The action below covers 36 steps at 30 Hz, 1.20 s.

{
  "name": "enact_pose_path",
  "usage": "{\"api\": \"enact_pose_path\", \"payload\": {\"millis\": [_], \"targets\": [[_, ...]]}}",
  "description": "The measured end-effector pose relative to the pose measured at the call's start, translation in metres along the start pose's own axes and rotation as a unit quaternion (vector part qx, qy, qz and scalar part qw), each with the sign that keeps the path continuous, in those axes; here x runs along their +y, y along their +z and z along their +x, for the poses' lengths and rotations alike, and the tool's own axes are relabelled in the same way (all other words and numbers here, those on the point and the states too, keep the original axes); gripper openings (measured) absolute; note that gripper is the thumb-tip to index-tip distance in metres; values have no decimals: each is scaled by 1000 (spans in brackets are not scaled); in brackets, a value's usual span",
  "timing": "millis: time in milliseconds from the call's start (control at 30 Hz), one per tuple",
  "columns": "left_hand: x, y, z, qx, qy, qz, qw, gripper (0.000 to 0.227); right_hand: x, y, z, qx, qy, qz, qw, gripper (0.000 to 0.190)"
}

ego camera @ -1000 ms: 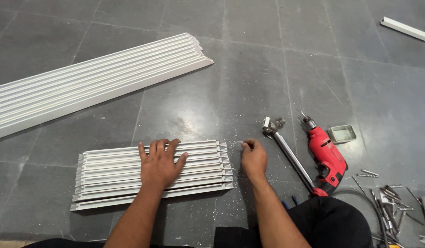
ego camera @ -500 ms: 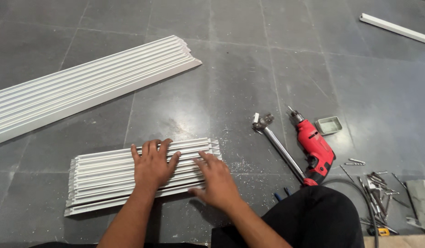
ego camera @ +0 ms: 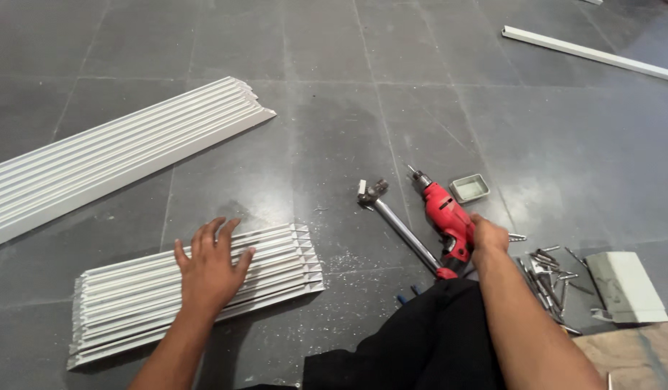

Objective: The person uses a red corded drill to make holes in a stack of white plastic profiles laid on a tiled floor. They hold the stack with one hand and operate the drill with the other, producing white dust. The person occasionally adjusts the stack and continues drilling along its length.

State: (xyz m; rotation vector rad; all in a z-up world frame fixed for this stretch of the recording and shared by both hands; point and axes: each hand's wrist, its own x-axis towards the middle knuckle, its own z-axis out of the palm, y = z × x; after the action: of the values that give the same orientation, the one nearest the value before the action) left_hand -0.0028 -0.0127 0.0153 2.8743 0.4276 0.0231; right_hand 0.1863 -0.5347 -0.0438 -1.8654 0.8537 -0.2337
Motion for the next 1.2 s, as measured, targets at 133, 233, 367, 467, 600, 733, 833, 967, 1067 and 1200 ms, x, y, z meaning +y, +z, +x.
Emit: {"api": "enact_pose_path", "payload": {"millis": [133,233,367,467,600,733,833,967,1067,1200], "targets": [[-3,2,-10,10,-26,-15,999,68,27,15,26,-62,212,166,961,37],[-9,7,-17,7,-59,-24,998,69,29,25,26,-82,265,192,941,33],[-20,13,-21,-1,-97,-26,995,69,27,28,22,-195,269,234,914,47],[-26,17,-22,-6,-135,-43,990,69,24,23,22,-203,322,188,905,60],[-27,17,-26,-19,-152,-40,987,67,11,25,17,-249,251,258,899,49],[-20,13,-33,-49,-153,-40,986,66,-9,9,-4,-323,132,390,852,45],[-8,3,-36,-71,-132,-25,988,68,-42,-11,-43,-344,38,521,780,52],[14,-23,-48,-167,-79,23,983,89,-93,-72,-120,-350,-169,539,747,65],[31,-40,-53,-283,3,78,956,109,-122,-116,-171,-376,-246,530,719,80],[43,-32,-67,-309,135,163,927,116,-143,-144,-210,-471,-221,518,679,82]]}}
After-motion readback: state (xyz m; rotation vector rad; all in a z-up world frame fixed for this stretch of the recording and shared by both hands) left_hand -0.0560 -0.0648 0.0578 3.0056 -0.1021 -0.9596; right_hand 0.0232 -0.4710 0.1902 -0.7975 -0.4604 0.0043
